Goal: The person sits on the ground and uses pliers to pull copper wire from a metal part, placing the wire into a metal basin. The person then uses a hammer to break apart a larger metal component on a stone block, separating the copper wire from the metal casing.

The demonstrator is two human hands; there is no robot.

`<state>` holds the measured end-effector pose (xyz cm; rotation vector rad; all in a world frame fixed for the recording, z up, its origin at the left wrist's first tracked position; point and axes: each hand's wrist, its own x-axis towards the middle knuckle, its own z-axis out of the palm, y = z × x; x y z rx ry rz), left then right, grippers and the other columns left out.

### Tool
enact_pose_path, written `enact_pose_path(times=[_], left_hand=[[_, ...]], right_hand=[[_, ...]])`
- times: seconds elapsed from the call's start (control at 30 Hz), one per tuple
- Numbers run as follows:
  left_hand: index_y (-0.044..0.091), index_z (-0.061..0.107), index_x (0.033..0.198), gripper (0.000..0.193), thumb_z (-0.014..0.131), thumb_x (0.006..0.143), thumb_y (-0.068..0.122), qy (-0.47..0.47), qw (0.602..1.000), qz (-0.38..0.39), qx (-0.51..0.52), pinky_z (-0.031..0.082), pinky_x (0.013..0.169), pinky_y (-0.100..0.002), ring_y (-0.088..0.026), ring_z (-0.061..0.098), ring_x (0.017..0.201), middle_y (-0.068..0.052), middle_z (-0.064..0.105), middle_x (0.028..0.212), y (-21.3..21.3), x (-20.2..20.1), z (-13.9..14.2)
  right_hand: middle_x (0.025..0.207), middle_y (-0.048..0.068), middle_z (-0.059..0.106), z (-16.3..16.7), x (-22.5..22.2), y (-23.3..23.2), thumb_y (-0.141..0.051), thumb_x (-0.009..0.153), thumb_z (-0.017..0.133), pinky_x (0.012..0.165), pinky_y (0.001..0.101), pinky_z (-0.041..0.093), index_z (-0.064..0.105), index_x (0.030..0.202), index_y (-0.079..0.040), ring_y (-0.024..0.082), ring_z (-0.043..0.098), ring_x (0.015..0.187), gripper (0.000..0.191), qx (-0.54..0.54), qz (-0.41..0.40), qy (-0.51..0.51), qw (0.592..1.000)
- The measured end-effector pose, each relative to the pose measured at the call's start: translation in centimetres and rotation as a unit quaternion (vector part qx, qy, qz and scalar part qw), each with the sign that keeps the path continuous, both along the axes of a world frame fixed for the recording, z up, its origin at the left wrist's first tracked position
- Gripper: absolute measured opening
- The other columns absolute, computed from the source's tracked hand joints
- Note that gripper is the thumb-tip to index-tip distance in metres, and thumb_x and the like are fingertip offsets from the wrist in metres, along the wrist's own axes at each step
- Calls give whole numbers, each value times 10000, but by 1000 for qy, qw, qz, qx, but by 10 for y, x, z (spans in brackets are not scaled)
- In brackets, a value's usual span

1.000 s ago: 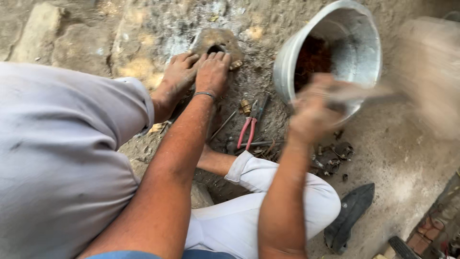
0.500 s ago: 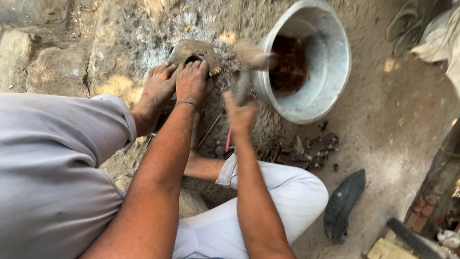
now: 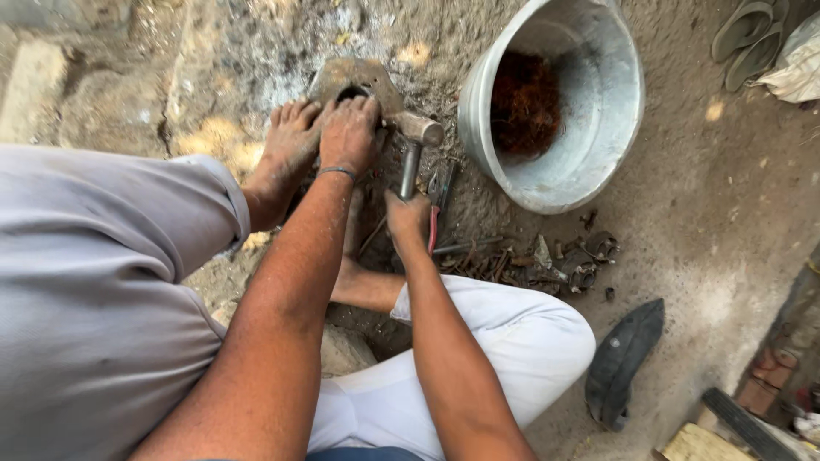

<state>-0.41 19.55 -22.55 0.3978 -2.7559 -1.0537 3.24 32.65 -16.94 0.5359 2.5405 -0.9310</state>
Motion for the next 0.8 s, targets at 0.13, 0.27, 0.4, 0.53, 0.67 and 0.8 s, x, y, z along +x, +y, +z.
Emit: enact_pose_path(times=[0.13,0.27,0.4,0.53,0.67,0.8], left_hand=[[97,594,1035,318,771,833,267,-14,1000,-9,-5,418,964,-497,-329,624,1054,-113,661,1019,0,0,10],[118,610,1051,283,754,885,296,-27,1000,-13,1,423,925,-489,-327,633,1021,-102,658,988,-2,1,21],[144,612,986,225,715,968,343,-7,1000,-3,-14,424,918,-482,-314,637,998,-105,647,980,-1,0,26],[120,591,1047,180,628,1092,290,-21,999,18,-18,439,958,-468,-306,641,1025,-101,643,1022,-1,-3,30],[78,594,1071,298,668,988,354,14,998,57,25,428,905,-501,-326,646,981,-128,652,987,-2,-7,38],[78,606,1054,436,720,864,454,-1,999,45,-26,416,860,-513,-340,633,942,-147,649,969,-2,-12,51]], right_hand=[[666,95,652,5,-3,27,-197,810,842,418,349,449,711,947,15,182,584,495,284,-54,-77,-12,995],[643,-8,553,43,-15,39,-143,853,831,366,295,459,619,896,-56,98,500,438,233,-168,-147,0,975],[626,-6,539,59,-11,45,-138,855,814,349,268,419,550,859,-66,85,475,440,274,-266,-142,71,951],[640,-8,553,49,-5,45,-154,819,837,354,271,453,560,882,-77,89,498,448,294,-207,-143,48,967],[635,21,538,45,-6,34,-203,811,844,331,296,422,550,874,-61,130,482,430,333,-153,-155,-5,976],[707,-16,606,70,-13,31,-226,814,847,380,264,522,537,939,-114,75,577,508,353,-163,-128,80,975]])
